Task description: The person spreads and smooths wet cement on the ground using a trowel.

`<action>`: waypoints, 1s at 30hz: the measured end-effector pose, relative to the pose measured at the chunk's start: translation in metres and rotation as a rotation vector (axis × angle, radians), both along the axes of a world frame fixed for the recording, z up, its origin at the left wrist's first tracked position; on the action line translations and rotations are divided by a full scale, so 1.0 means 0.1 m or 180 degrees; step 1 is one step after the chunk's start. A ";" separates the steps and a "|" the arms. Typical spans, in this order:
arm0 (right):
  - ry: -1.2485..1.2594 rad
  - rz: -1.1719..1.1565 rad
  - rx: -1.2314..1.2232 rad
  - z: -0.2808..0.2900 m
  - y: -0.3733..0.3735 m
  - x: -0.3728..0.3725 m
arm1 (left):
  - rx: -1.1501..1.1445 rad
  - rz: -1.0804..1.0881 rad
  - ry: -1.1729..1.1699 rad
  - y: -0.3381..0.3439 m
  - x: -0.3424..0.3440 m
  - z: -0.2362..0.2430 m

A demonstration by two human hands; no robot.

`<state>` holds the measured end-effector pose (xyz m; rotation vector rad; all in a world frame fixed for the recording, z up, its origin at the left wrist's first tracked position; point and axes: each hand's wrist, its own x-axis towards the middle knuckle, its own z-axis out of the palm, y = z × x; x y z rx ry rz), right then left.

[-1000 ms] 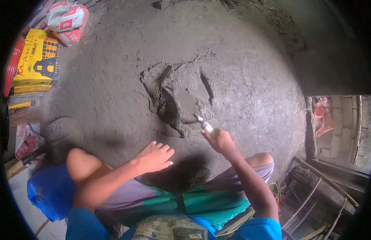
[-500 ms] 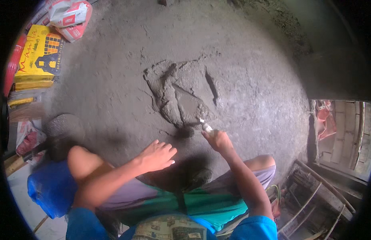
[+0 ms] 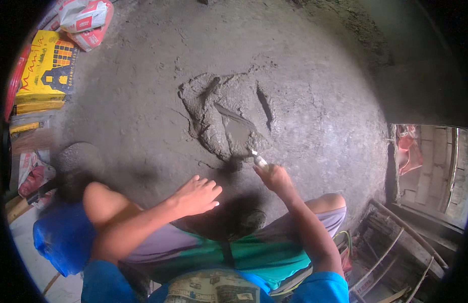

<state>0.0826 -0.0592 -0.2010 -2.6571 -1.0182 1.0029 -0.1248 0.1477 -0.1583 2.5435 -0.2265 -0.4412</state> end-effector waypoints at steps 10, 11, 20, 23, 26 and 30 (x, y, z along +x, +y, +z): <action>-0.0577 0.0838 0.0017 -0.15 -0.47 -0.03 | -0.0014 0.0057 0.0083 0.04 -0.10 -0.03; -0.0274 0.0282 -0.0135 0.04 -0.32 -0.05 | 0.0011 0.0035 0.0140 0.03 -0.09 -0.01; 0.0293 -0.0286 -0.0724 0.41 -0.38 0.02 | -0.0005 -0.0034 0.0118 0.03 -0.02 0.01; -0.0379 0.0808 -0.0516 0.72 -0.62 0.02 | -0.0035 -0.0012 0.0110 0.04 0.02 0.02; -0.0301 0.1052 -0.0632 1.13 -0.48 0.01 | 0.0015 -0.0075 0.0017 0.07 0.04 0.05; -0.0006 -0.0363 0.0088 1.18 -0.02 -0.11 | 0.0043 -0.0063 -0.0004 0.04 0.05 0.07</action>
